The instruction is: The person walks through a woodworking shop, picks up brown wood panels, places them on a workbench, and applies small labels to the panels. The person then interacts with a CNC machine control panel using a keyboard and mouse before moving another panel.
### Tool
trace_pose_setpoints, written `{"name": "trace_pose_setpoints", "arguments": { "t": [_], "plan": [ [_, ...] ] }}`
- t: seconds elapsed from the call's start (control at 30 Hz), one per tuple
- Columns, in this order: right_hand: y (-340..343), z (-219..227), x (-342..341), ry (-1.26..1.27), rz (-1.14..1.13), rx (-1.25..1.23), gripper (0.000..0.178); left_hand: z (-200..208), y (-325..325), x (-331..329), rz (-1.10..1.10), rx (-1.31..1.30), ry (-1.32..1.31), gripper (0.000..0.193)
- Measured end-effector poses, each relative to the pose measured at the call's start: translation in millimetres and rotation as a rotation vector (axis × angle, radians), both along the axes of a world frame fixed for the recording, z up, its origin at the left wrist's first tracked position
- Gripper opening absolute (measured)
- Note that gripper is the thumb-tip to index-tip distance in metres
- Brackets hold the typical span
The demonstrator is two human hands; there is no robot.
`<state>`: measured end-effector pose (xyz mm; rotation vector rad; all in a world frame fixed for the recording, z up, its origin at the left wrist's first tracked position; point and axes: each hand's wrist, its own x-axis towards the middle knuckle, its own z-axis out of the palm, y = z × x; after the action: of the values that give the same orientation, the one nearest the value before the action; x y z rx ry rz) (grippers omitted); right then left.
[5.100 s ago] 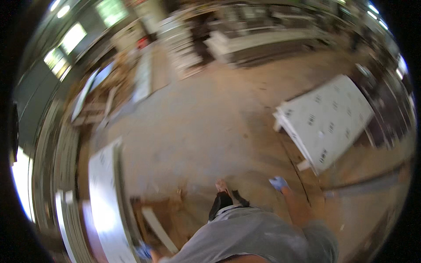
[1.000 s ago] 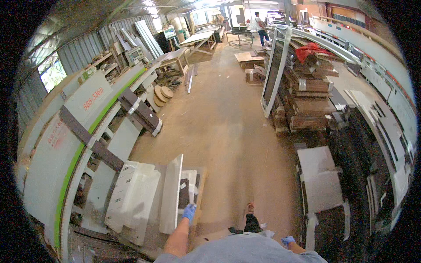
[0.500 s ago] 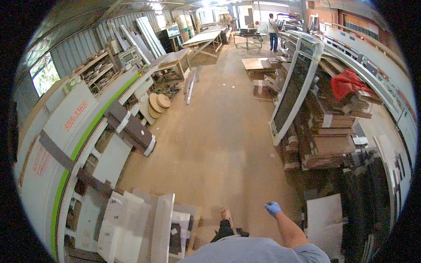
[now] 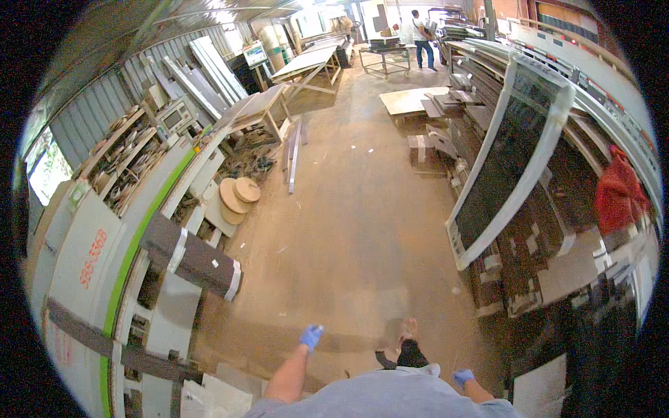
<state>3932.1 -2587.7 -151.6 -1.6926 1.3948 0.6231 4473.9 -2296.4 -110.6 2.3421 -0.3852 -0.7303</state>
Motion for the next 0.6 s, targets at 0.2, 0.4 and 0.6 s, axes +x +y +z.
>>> {"name": "trace_pose_setpoints", "arguments": {
  "t": [0.2,0.4,0.6],
  "plan": [
    [-197,-35,124,0.048,-0.047,-0.046,0.035,0,-184,122,0.044,-0.177,0.076,0.05],
    [-386,15,412,-0.38,-0.09,0.031,0.028,-40,-184,127,0.088,0.242,0.253,0.062],
    [-520,0,641,-0.594,0.023,-0.149,0.028,-53,-226,188,0.084,0.413,0.499,0.062]
  ]
}}
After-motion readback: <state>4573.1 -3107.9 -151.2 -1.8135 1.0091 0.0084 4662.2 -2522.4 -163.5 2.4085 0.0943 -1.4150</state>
